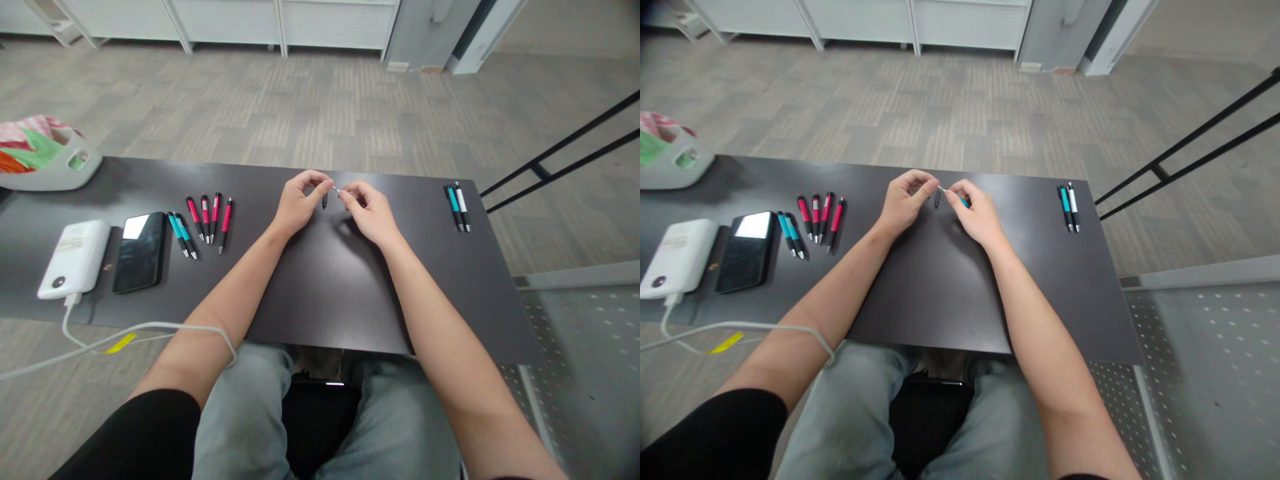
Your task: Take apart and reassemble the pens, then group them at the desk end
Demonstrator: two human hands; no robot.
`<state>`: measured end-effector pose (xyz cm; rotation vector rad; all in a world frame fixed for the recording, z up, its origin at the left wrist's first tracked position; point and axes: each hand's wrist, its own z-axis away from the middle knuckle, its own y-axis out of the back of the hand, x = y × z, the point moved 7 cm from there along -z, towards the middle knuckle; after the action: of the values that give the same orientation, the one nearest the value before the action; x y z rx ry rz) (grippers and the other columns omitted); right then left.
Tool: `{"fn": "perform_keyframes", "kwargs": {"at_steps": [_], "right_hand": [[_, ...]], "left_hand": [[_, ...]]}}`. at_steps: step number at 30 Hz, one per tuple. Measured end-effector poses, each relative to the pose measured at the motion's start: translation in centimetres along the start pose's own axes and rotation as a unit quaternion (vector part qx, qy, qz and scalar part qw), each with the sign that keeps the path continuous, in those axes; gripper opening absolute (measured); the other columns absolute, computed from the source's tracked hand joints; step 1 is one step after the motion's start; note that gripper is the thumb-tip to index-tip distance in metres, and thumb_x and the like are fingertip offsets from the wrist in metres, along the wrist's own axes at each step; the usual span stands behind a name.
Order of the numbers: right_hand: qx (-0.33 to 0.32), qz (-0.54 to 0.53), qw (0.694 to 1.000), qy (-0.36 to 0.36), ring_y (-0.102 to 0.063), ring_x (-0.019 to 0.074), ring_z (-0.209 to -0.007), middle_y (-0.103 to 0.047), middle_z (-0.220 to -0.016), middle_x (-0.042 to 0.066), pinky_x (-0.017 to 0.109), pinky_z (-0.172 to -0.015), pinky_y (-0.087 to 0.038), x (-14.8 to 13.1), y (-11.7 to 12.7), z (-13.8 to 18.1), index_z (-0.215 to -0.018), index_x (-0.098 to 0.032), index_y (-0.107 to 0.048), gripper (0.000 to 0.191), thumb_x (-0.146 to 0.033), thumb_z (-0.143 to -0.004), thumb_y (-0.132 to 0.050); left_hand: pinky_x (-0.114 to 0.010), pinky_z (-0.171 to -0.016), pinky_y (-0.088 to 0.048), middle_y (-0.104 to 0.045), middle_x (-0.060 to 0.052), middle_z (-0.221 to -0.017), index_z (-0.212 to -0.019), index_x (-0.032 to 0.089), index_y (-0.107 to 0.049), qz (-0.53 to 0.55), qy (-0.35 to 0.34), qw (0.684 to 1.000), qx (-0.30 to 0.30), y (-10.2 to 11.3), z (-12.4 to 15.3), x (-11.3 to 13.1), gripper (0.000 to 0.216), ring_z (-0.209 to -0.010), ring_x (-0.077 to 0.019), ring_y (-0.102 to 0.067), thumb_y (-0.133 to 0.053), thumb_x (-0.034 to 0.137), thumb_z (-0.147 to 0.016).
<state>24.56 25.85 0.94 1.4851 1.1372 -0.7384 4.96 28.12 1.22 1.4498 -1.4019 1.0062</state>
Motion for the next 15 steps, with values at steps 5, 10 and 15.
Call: {"fn": "perform_keyframes", "kwargs": {"at_steps": [5, 10, 15], "right_hand": [[-0.003, 0.012, 1.000, 0.003, -0.058, 0.0245, -0.084, -0.064, -0.081, -0.001, 0.039, -0.084, -0.049, 0.1, 0.5, -0.1, -0.097, -0.030, -0.072, 0.041, -0.069, -0.104, -0.085], [0.051, 0.012, 0.999, -0.004, -0.058, 0.0245, -0.084, -0.062, -0.080, -0.001, 0.039, -0.085, -0.049, 0.6, 1.7, -0.5, -0.097, -0.030, -0.070, 0.046, -0.074, -0.106, -0.081], [0.075, 0.001, 0.997, -0.009, -0.058, 0.0241, -0.082, -0.060, -0.079, -0.002, 0.039, -0.084, -0.050, 0.8, 2.2, -0.7, -0.097, -0.030, -0.068, 0.053, -0.082, -0.103, -0.080]], "left_hand": [[-0.036, -0.095, -0.063, -0.081, -0.003, -0.089, -0.088, 0.027, -0.073, 0.026, 0.015, 0.998, 0.047, 0.5, -0.2, -0.2, 0.042, -0.093, -0.0231, -0.080, -0.103, 0.054, -0.098], [-0.041, -0.105, -0.060, -0.084, -0.003, -0.095, -0.096, 0.030, -0.075, -0.024, -0.023, 0.999, 0.039, 0.2, 0.3, 0.5, 0.033, -0.097, -0.0250, -0.082, -0.097, 0.053, -0.103], [-0.058, -0.127, -0.039, -0.090, -0.003, -0.110, -0.102, 0.034, -0.085, -0.216, -0.069, 0.973, -0.048, -1.3, 1.6, 0.9, 0.010, -0.110, -0.0332, -0.080, -0.094, 0.033, -0.097]]}}
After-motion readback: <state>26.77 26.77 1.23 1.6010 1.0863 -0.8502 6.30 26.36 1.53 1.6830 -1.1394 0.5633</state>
